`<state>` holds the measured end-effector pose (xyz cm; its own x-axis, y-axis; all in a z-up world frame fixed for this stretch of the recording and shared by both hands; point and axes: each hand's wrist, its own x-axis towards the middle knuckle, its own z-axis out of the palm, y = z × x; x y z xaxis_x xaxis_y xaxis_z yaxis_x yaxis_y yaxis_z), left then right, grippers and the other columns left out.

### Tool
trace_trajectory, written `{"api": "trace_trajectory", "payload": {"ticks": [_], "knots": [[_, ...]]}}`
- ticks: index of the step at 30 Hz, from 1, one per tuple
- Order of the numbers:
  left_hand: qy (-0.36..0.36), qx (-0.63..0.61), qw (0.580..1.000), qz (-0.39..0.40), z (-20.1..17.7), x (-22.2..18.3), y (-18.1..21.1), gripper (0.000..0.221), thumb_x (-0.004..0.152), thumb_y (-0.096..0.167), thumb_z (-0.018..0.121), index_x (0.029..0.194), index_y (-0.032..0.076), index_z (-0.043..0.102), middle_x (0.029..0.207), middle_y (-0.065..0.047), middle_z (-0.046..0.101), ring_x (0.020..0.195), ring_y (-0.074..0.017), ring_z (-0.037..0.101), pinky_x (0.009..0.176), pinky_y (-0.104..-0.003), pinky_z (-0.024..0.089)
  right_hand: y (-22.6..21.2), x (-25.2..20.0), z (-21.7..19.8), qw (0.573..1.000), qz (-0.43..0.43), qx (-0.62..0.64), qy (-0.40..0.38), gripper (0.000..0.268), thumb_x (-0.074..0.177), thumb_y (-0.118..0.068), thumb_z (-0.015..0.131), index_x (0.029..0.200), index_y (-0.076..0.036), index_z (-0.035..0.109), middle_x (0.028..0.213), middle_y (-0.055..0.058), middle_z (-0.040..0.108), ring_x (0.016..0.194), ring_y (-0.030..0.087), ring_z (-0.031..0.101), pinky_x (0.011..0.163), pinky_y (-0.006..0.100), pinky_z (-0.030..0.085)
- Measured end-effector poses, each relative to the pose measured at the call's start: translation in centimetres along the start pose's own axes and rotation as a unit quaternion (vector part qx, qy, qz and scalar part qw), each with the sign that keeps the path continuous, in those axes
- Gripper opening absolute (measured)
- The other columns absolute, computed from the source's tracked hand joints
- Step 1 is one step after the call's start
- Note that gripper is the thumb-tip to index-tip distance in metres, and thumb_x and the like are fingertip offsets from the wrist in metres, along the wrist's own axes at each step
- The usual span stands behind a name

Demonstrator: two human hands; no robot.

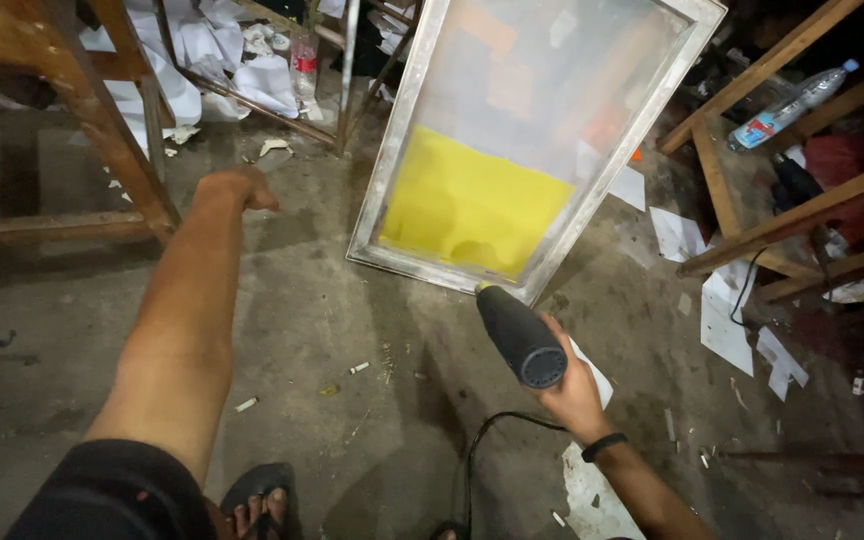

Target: Using a handheld heat gun to dry the emulsion or ink on a screen printing frame.

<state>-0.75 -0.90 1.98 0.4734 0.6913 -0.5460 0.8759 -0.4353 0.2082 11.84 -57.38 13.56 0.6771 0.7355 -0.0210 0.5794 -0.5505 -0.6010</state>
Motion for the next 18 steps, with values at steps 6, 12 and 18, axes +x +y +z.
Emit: {"api": "trace_trajectory", "payload": {"ticks": [6, 12, 18], "knots": [[-0.023, -0.003, 0.999, -0.030, 1.0, 3.3, -1.1, 0.076, 0.080, 0.058, 0.076, 0.130, 0.000, 0.068, 0.119, -0.024, 0.072, 0.106, -0.0395, 0.071, 0.077, -0.057, 0.057, -2.0, 0.3, 0.3, 0.999, -0.035, 0.038, -0.015, 0.094, 0.072, -0.004, 0.075, 0.158, -0.014, 0.037, 0.142, 0.032, 0.055, 0.132, 0.057, 0.048, 0.113, 0.069, 0.032], [-0.031, 0.004, 0.999, -0.032, 1.0, 4.4, -2.1, 0.071, 0.079, 0.056, 0.078, 0.120, -0.001, 0.073, 0.108, -0.023, 0.074, 0.094, -0.0376, 0.072, 0.073, -0.055, 0.055, -3.9, 0.9, 1.3, 0.997, -0.074, 0.034, -0.010, 0.094, 0.070, 0.007, 0.068, 0.157, -0.013, 0.039, 0.139, 0.030, 0.059, 0.129, 0.055, 0.052, 0.109, 0.067, 0.037], [-0.024, -0.021, 0.999, -0.038, 1.6, 5.0, -2.8, 0.075, 0.081, 0.054, 0.076, 0.132, 0.000, 0.065, 0.124, -0.026, 0.069, 0.111, -0.0422, 0.068, 0.080, -0.060, 0.054, -5.3, 1.6, 2.1, 0.994, -0.102, 0.040, -0.025, 0.094, 0.071, 0.008, 0.063, 0.159, -0.015, 0.037, 0.140, 0.029, 0.059, 0.129, 0.054, 0.052, 0.109, 0.064, 0.038]]}}
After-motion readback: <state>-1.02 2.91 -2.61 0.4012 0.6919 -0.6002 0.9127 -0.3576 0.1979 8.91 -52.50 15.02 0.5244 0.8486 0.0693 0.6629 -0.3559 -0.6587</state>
